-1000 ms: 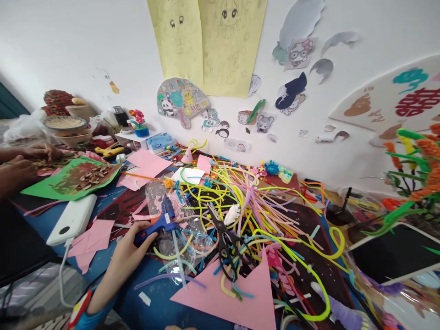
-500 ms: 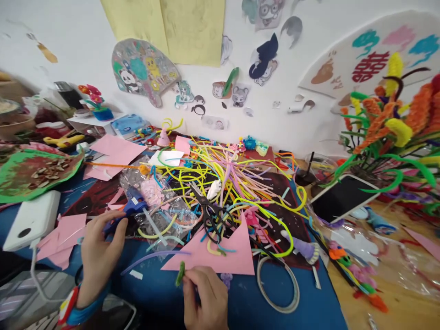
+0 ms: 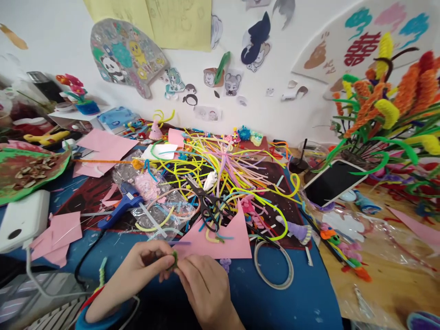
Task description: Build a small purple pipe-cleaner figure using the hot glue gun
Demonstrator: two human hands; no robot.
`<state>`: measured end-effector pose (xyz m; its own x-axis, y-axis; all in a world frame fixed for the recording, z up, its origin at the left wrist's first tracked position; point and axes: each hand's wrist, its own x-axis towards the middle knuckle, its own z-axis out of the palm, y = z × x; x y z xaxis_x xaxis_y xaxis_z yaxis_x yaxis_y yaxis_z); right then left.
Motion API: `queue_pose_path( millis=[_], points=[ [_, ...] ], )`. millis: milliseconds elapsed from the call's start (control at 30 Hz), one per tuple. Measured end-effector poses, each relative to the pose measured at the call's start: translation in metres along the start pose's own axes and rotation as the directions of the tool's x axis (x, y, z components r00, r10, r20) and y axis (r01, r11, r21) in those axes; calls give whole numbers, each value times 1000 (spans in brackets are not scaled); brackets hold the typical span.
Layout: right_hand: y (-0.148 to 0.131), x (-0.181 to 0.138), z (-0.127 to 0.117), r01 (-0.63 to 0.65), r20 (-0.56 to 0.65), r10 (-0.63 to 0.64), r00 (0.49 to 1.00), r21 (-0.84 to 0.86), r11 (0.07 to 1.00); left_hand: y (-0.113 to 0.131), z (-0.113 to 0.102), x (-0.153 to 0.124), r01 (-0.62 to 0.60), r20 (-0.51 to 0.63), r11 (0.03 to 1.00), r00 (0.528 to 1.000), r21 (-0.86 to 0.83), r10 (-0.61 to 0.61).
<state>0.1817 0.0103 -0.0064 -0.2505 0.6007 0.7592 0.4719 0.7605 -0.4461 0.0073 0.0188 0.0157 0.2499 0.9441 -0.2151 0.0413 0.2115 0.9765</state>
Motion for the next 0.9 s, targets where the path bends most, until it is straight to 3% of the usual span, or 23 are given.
queue_pose_path(
  millis=[133, 267, 400, 467, 633, 733, 800, 900],
  points=[
    [8, 0, -10, 186, 50, -183, 982, -77, 980, -3, 1, 3, 120, 105, 954, 990, -273, -95],
    [10, 3, -24, 379, 114, -362, 925, -215, 900, -4, 9, 0, 191, 139, 885, 980, -424, -145],
    [9, 3, -28, 427, 162, -397, 903, -262, 865, -3, 13, -2, 229, 170, 850, 971, -475, -167],
    [8, 3, -25, 423, 127, -403, 906, -264, 867, -3, 13, -1, 215, 154, 862, 975, -458, -161],
    [6, 4, -12, 297, 17, -301, 954, -212, 931, 0, 12, -2, 86, 80, 955, 995, -283, -66],
    [0, 4, -7, 130, -27, -134, 991, -110, 985, 1, 10, -7, -102, -6, 995, 995, 8, 102],
    [-5, 4, -7, -37, -13, 37, 999, 19, 999, 2, 6, -10, -297, -14, 913, 950, 278, 313],
    [-11, 6, -8, -299, 93, 285, 954, 216, 929, 1, -6, -10, -612, 220, 641, 780, 463, 587]
  ],
)
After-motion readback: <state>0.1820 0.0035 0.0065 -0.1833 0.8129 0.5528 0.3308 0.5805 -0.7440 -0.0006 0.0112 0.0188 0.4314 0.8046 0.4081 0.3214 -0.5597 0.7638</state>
